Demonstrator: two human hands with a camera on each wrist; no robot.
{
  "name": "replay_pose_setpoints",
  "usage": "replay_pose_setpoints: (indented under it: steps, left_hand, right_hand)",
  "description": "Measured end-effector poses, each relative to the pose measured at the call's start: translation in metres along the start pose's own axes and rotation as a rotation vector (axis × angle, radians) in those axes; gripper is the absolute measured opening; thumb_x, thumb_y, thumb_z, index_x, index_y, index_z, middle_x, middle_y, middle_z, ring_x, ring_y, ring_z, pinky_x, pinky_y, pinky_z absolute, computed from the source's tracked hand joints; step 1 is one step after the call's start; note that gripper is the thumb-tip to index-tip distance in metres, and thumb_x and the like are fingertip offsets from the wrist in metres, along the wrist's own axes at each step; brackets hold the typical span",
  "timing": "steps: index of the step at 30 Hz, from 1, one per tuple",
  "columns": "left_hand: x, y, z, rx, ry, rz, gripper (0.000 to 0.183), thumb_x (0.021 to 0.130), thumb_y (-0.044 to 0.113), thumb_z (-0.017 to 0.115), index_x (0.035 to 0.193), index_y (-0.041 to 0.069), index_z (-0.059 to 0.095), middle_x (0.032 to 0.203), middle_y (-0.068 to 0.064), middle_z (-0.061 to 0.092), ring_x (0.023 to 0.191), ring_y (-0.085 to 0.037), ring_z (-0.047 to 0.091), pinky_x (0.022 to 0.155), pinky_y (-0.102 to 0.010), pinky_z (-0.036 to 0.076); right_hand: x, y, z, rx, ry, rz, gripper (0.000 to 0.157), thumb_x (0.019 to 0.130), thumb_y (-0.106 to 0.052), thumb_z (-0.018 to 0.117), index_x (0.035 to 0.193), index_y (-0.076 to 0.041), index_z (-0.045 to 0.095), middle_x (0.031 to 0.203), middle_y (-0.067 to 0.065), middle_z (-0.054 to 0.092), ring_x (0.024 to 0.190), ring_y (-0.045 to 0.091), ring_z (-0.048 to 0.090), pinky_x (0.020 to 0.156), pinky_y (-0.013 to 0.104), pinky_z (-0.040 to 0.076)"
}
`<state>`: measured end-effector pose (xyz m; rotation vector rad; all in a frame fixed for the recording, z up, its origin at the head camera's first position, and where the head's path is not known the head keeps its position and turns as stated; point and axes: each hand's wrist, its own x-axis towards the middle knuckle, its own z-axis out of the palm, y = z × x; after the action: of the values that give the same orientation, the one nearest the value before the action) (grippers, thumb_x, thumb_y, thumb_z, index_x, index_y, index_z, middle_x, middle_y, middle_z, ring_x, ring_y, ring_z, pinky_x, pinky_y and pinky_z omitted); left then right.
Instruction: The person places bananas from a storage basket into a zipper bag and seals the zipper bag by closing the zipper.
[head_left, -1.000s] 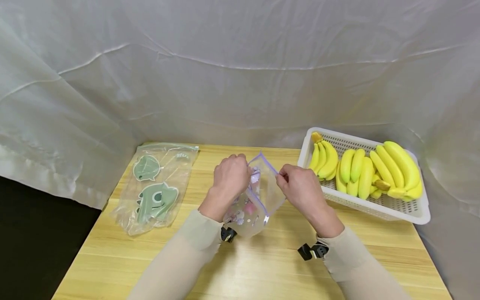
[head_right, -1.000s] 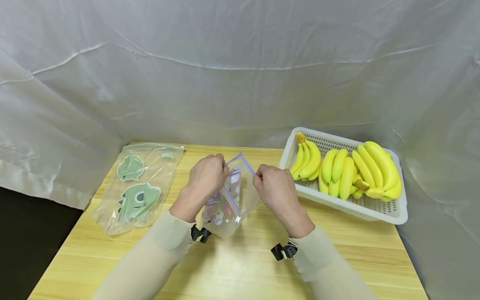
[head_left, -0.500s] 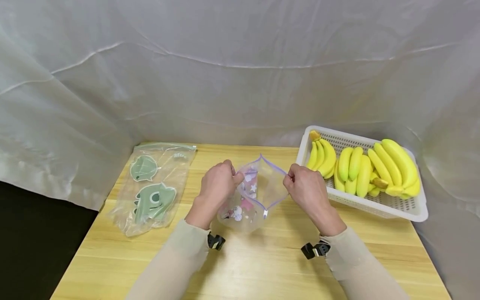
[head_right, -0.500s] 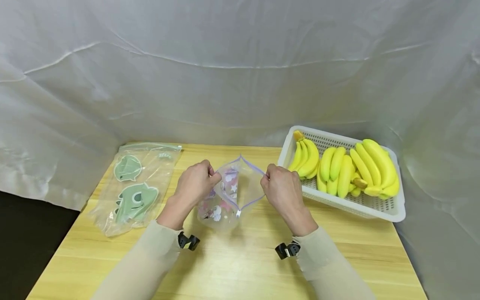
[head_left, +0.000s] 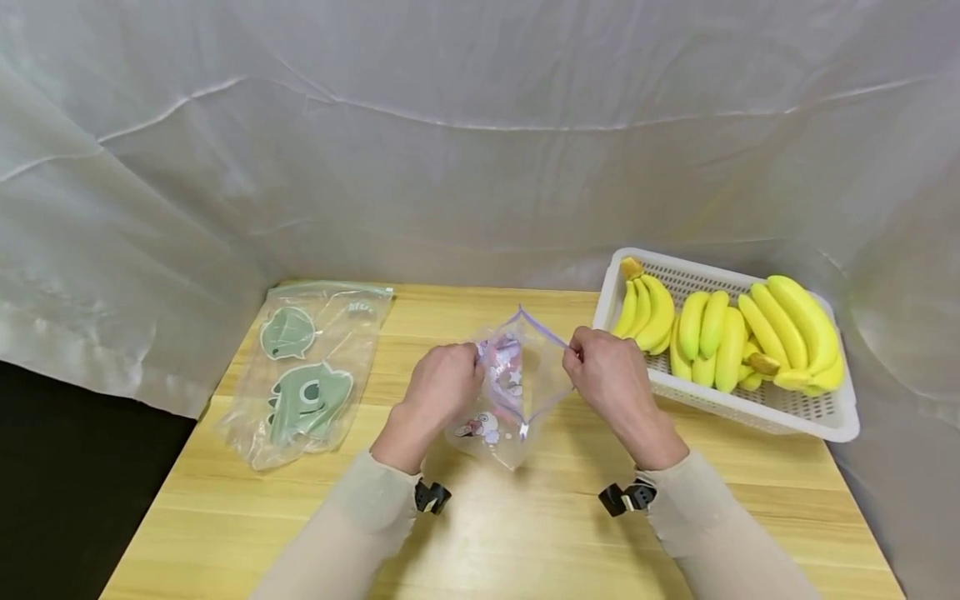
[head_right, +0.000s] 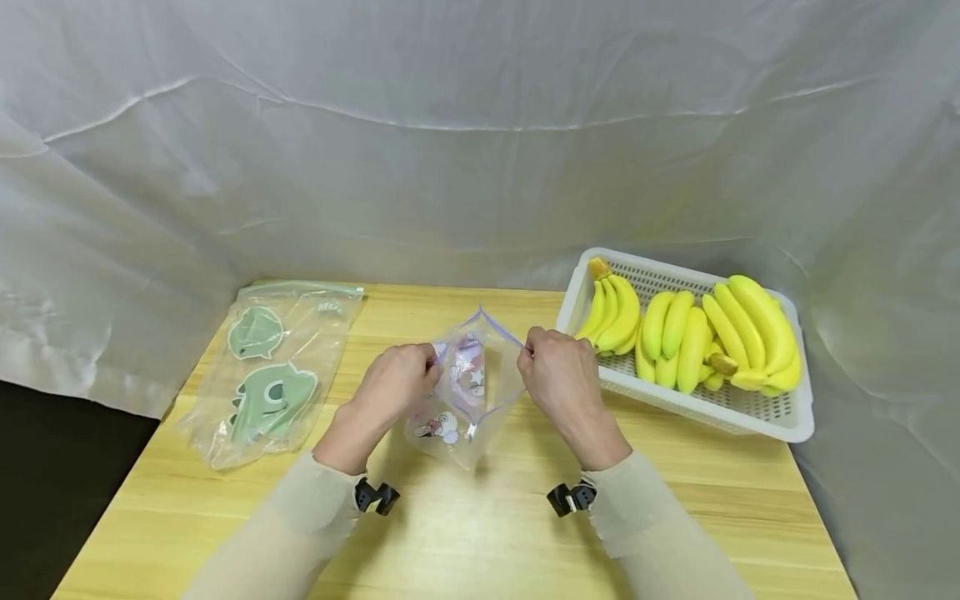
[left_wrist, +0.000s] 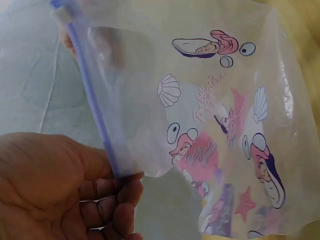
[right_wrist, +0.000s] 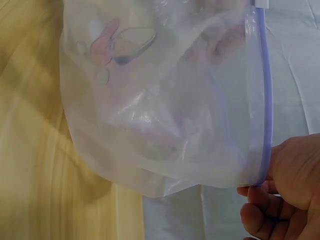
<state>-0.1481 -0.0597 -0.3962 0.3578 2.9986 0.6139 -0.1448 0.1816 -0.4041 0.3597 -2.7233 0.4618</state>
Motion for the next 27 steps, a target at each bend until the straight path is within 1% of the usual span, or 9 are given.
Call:
replay_pose_setpoints:
  steps: [3, 5, 8, 10, 12, 14, 17, 21, 27]
  left_hand:
    - [0.001, -0.001, 0.004, 0.008, 0.037, 0.015, 0.022, 0.102, 0.020, 0.063, 0.082, 0.009, 0.065, 0.077, -0.005, 0.064, 0.070, -0.022, 0.059, 0.065, -0.040, 0.051]
    - [0.001, -0.001, 0.004, 0.023, 0.088, 0.014, 0.021, 0.101, 0.022, 0.066, 0.083, 0.010, 0.065, 0.076, -0.004, 0.063, 0.071, -0.023, 0.058, 0.066, -0.039, 0.050]
    - [0.001, -0.001, 0.003, 0.070, 0.161, 0.030, 0.020, 0.098, 0.024, 0.072, 0.084, 0.011, 0.065, 0.076, -0.002, 0.061, 0.072, -0.024, 0.057, 0.067, -0.040, 0.051]
    - [0.001, -0.001, 0.004, 0.104, 0.184, 0.057, 0.020, 0.096, 0.024, 0.074, 0.085, 0.011, 0.065, 0.076, -0.002, 0.061, 0.072, -0.024, 0.056, 0.068, -0.040, 0.051]
    - [0.002, 0.000, 0.006, 0.129, 0.191, 0.086, 0.021, 0.096, 0.025, 0.075, 0.085, 0.011, 0.064, 0.077, -0.002, 0.061, 0.072, -0.024, 0.056, 0.070, -0.040, 0.051]
    - [0.003, 0.001, 0.009, 0.143, 0.183, 0.106, 0.022, 0.096, 0.028, 0.074, 0.087, 0.011, 0.064, 0.079, -0.002, 0.061, 0.074, -0.024, 0.054, 0.072, -0.039, 0.050]
    - [0.003, 0.001, 0.013, 0.150, 0.174, 0.119, 0.023, 0.096, 0.029, 0.074, 0.089, 0.010, 0.065, 0.081, -0.003, 0.062, 0.076, -0.024, 0.053, 0.075, -0.038, 0.048]
    - [0.004, -0.004, 0.018, 0.150, 0.185, 0.127, 0.019, 0.096, 0.024, 0.073, 0.089, 0.008, 0.064, 0.081, -0.005, 0.061, 0.076, -0.024, 0.051, 0.077, -0.038, 0.048]
    - [0.004, -0.009, 0.025, 0.167, 0.225, 0.158, 0.017, 0.092, 0.016, 0.067, 0.080, 0.008, 0.060, 0.074, -0.005, 0.059, 0.069, -0.024, 0.050, 0.073, -0.037, 0.048]
  right_hand:
    - [-0.001, 0.003, 0.002, -0.010, -0.001, -0.006, 0.016, 0.095, -0.010, 0.066, 0.079, -0.007, 0.066, 0.067, 0.005, 0.064, 0.056, 0.023, 0.059, 0.058, 0.046, 0.050]
    - [-0.001, 0.005, 0.001, -0.011, 0.009, -0.010, 0.016, 0.094, -0.009, 0.066, 0.078, -0.007, 0.066, 0.066, 0.005, 0.063, 0.055, 0.023, 0.058, 0.057, 0.046, 0.050]
    - [-0.001, 0.008, 0.000, -0.002, 0.007, -0.008, 0.015, 0.092, -0.008, 0.065, 0.077, -0.007, 0.065, 0.065, 0.004, 0.063, 0.054, 0.022, 0.056, 0.055, 0.045, 0.049]
    - [-0.001, 0.009, -0.001, 0.009, -0.013, -0.002, 0.015, 0.091, -0.007, 0.065, 0.077, -0.008, 0.065, 0.065, 0.004, 0.062, 0.054, 0.021, 0.055, 0.055, 0.044, 0.048]
    - [0.000, 0.008, -0.001, 0.017, -0.037, 0.004, 0.014, 0.091, -0.007, 0.064, 0.077, -0.008, 0.064, 0.065, 0.003, 0.061, 0.054, 0.021, 0.054, 0.055, 0.043, 0.047]
    - [0.000, 0.007, -0.001, 0.022, -0.059, 0.009, 0.013, 0.090, -0.007, 0.064, 0.077, -0.008, 0.064, 0.065, 0.003, 0.061, 0.055, 0.020, 0.054, 0.055, 0.042, 0.046]
    - [0.000, 0.006, 0.001, 0.024, -0.075, 0.014, 0.012, 0.090, -0.009, 0.064, 0.078, -0.008, 0.064, 0.065, 0.003, 0.060, 0.055, 0.020, 0.053, 0.055, 0.041, 0.045]
    - [-0.003, 0.005, 0.004, 0.025, -0.072, 0.021, 0.012, 0.090, -0.011, 0.063, 0.078, -0.009, 0.064, 0.066, 0.003, 0.060, 0.056, 0.020, 0.054, 0.057, 0.043, 0.047]
    - [-0.006, 0.005, 0.010, 0.029, -0.076, 0.031, 0.012, 0.090, -0.013, 0.063, 0.078, -0.011, 0.062, 0.067, 0.002, 0.059, 0.058, 0.021, 0.054, 0.062, 0.046, 0.048]
